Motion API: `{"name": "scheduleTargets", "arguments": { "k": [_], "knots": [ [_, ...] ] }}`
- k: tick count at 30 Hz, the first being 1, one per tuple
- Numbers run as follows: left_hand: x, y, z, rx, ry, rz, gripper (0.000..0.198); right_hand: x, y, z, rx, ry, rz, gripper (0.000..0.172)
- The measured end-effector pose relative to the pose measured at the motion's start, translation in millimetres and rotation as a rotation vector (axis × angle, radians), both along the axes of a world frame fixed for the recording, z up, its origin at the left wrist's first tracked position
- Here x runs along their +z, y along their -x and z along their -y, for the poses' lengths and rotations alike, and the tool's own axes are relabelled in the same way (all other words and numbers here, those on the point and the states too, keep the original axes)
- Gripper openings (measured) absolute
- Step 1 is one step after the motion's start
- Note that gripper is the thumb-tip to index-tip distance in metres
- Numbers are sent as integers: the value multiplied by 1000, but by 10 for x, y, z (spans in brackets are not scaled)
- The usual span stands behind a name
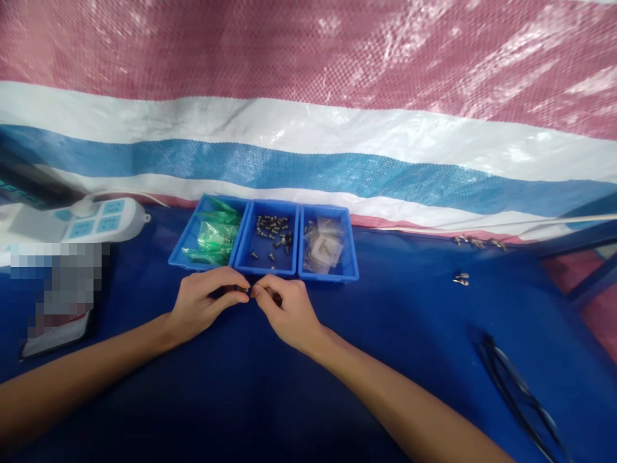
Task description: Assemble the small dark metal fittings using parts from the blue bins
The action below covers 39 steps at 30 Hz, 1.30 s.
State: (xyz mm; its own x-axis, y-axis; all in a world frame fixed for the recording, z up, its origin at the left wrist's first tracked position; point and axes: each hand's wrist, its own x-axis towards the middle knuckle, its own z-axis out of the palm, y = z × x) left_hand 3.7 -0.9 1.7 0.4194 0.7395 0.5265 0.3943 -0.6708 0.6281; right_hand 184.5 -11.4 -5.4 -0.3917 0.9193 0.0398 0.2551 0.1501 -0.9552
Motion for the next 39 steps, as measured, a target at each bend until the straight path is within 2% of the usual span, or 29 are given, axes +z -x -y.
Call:
{"name": "scheduleTargets", "arguments": {
  "k": [13, 39],
  "knots": [
    [21, -16, -3, -11, -9, 0, 14, 14, 11, -4, -11, -1, 2, 25],
    [-30, 8, 1, -34, 24, -4, 8, -6, 14, -5, 0, -3, 5, 25]
  ]
}}
